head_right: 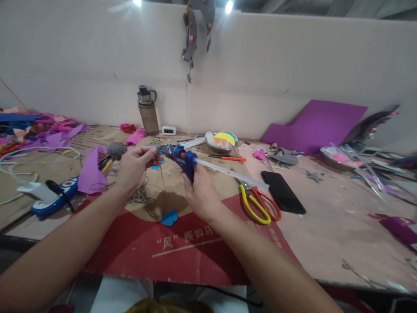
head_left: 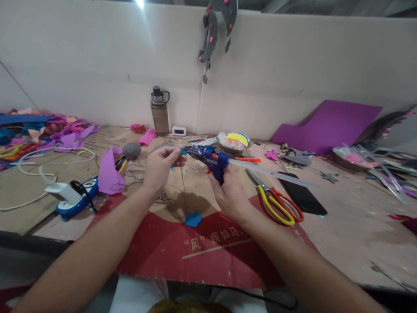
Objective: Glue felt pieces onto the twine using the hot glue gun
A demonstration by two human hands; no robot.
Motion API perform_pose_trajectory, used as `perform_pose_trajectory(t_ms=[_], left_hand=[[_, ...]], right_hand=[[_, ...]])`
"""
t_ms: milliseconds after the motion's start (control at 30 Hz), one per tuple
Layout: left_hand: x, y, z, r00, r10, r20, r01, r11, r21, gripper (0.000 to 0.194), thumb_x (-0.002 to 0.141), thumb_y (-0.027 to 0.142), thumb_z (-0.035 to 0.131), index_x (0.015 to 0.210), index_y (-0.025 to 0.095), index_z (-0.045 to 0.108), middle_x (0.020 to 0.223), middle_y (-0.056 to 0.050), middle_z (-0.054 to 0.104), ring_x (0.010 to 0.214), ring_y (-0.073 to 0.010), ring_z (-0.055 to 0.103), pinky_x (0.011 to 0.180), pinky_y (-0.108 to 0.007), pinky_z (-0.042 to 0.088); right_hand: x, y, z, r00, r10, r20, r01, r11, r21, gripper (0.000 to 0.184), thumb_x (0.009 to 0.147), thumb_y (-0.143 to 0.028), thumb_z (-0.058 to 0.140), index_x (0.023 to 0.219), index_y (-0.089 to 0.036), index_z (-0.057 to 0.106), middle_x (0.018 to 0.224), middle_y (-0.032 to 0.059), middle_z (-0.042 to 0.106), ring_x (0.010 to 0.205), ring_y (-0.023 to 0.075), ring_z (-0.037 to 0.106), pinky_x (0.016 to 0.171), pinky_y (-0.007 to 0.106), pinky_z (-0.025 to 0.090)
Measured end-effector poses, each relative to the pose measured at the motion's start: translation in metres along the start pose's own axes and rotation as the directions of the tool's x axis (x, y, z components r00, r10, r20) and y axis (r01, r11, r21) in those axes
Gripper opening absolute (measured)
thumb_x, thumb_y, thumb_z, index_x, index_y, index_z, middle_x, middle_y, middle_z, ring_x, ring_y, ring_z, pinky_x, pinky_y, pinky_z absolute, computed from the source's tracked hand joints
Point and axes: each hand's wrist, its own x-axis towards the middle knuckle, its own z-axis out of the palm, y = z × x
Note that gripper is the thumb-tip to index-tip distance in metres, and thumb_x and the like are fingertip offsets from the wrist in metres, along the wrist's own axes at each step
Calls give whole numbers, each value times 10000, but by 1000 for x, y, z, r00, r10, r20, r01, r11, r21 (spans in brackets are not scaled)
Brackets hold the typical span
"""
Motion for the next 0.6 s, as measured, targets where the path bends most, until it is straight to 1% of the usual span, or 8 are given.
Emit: perform_pose_trajectory(t_ms=[167,367,467,533,600], left_hand=[[1,0,0,1000,-10,-8,10,1000,-21,245,681,340,751,780,129,673,657,-35,675,593,-142,659,573,-256,534],[3,-2,-1,1000,-22,-11,22,1000,-20,256,672,346,753,783,131,669,659,-32,672,590,-145,659,581,-265,534],[2,-3,0,1000,-20,-5,20,1000,-24,258,672,347,755,783,130,669,653,-28,668,581,-139,652,576,-261,534],[2,-3,0,1000,-22,-5,21,999,-44,249,676,335,754,784,128,668,652,-26,665,583,-137,653,574,-257,534],[3,-2,-1,999,-38,-7,38,996,-77,237,678,318,753,785,125,664,651,-23,661,592,-134,655,574,-248,533]], right_hand=[[-1,0,0,1000,1,4,-1,1000,-6,262,886,-240,450,1129,-159,503,1040,157,626,940,279,603,838,464,492],[0,-1,0,1000,8,9,-8,1000,13,268,887,-242,449,1141,-175,503,1029,141,633,930,269,607,837,455,494],[0,-1,0,1000,3,2,-3,1000,16,293,887,-245,452,1164,-159,491,1052,153,630,948,272,605,840,450,491],[0,0,0,1000,-4,-2,4,1000,19,301,885,-242,452,1171,-153,487,1063,157,627,964,272,601,850,449,485],[0,0,-1,1000,10,9,-10,999,30,277,882,-240,455,1144,-160,499,1026,141,632,936,262,605,843,441,486]])
